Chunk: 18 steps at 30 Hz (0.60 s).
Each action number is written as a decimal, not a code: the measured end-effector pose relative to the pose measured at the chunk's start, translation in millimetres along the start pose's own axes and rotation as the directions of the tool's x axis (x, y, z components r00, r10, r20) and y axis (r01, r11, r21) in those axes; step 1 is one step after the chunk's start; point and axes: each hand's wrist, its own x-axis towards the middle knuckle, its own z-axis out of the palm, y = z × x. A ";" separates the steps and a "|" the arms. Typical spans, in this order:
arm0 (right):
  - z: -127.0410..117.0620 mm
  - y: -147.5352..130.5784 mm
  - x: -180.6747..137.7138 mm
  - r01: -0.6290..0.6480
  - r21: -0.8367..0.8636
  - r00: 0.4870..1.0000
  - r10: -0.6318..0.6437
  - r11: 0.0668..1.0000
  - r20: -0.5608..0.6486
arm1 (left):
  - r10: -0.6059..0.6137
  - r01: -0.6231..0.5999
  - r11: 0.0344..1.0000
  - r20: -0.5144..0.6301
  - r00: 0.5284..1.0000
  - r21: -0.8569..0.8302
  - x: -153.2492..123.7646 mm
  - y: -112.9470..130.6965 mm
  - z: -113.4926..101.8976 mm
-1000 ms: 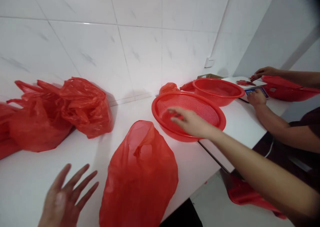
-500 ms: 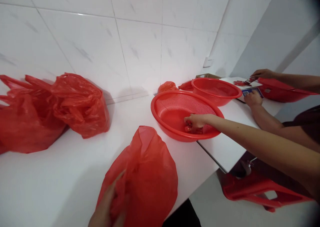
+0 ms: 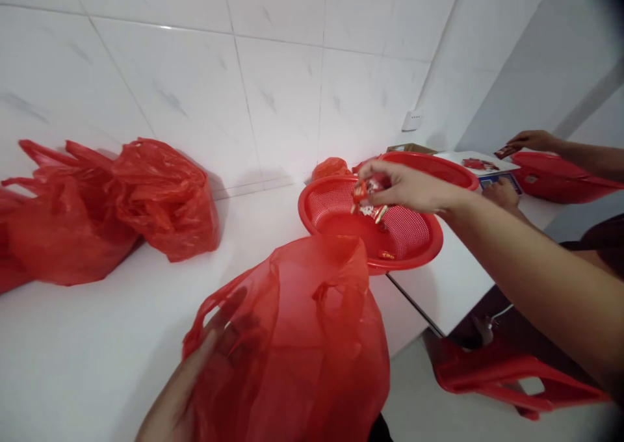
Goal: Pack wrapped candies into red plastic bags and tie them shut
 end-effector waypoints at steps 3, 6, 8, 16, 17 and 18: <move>34.5 -64.7 -27.5 0.233 0.177 0.972 -0.229 0.956 -0.045 | -0.063 0.065 0.994 0.030 0.998 -0.087 -11.5 0.3 24.0; 88.2 -90.6 -45.5 0.264 0.212 0.927 -0.308 0.941 0.214 | -0.011 0.030 0.982 0.100 0.995 -0.186 -18.3 0.5 37.6; 121.9 -79.4 -48.6 0.261 -0.007 0.905 -0.242 0.965 0.349 | 0.045 -0.028 0.976 0.073 0.996 -0.216 -20.0 1.3 37.8; 136.5 -21.7 -46.9 0.080 -0.519 0.879 0.186 0.851 0.440 | 0.185 -0.191 0.977 -0.073 0.980 -0.089 -21.1 1.1 16.5; 126.0 -26.0 -48.5 0.076 -0.483 0.891 0.158 0.872 0.425 | 0.188 -0.193 0.978 -0.063 0.980 -0.079 -21.6 1.0 15.9; 114.0 -30.4 -49.0 0.075 -0.430 0.906 0.118 0.900 0.406 | 0.185 -0.189 0.979 -0.061 0.981 -0.069 -22.1 0.8 15.8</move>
